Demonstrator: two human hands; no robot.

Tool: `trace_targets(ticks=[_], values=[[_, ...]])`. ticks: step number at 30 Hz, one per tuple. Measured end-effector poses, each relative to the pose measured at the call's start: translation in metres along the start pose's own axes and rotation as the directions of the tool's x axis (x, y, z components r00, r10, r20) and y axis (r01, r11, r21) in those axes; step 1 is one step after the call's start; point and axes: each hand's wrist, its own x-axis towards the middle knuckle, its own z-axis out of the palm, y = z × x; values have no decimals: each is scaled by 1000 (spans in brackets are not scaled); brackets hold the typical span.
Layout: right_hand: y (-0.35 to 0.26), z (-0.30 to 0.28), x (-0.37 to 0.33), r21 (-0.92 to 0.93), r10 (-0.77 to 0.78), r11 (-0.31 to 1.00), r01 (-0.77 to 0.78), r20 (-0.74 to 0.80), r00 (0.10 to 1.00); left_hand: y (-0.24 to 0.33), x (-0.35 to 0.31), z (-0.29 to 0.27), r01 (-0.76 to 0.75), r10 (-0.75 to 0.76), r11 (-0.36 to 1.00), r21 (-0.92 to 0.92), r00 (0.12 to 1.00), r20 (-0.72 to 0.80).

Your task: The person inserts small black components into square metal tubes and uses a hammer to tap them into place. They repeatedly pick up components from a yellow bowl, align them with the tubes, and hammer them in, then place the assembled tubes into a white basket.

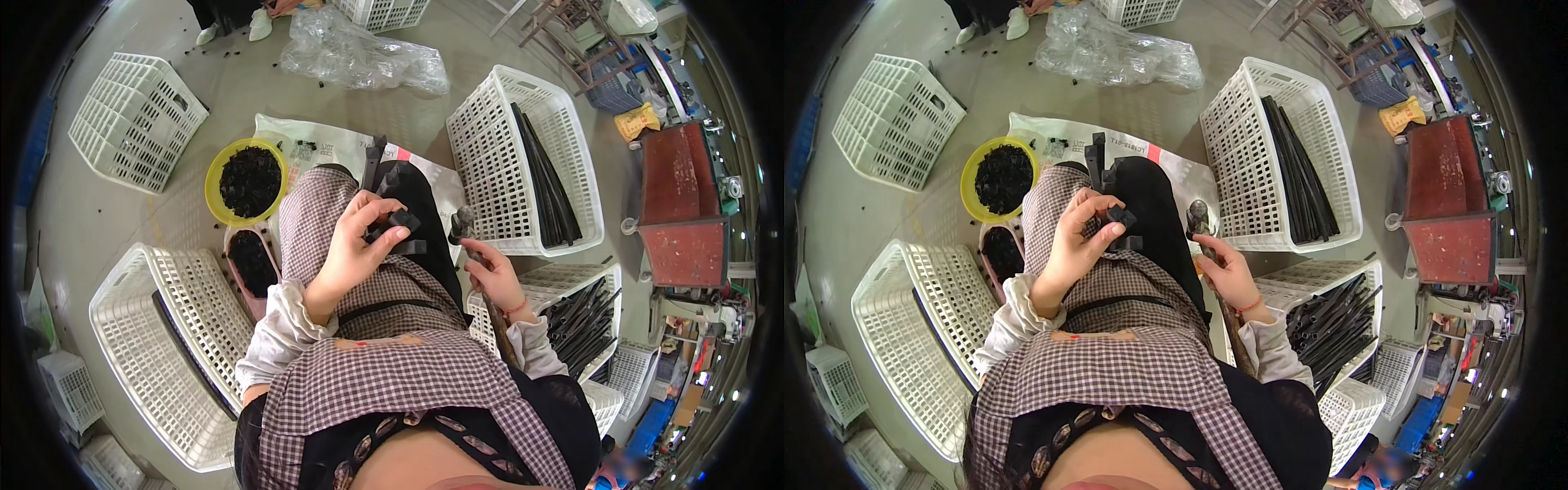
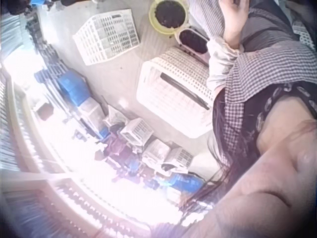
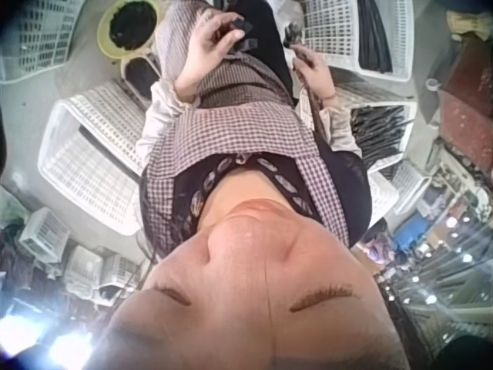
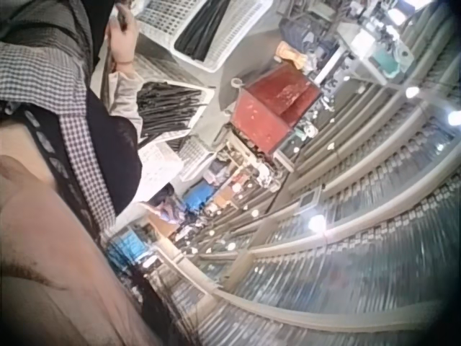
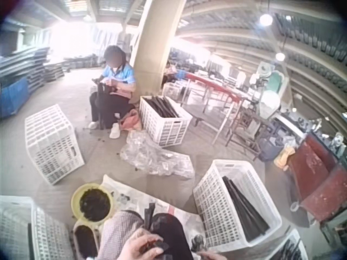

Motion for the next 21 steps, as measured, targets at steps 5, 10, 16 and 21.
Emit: trace_targets(ticks=[5, 10, 16, 21], values=[[-8, 7, -4, 10, -10, 1000, 10, 26, 1000, -14, -8, 13, -39, 32, 998, -46, 989, -145], [-11, 9, -6, -13, -43, 999, 43, 28, 999, -17, -11, 27, -6, -41, 982, -189, 969, -245], [-9, 9, -6, 5, -38, 999, 38, 10, 999, -28, -13, 24, -114, 31, 945, -305, 964, -265], [-8, 9, -5, 5, -49, 999, 49, 8, 999, -17, -17, 19, 118, -226, 892, -436, 952, -205]])
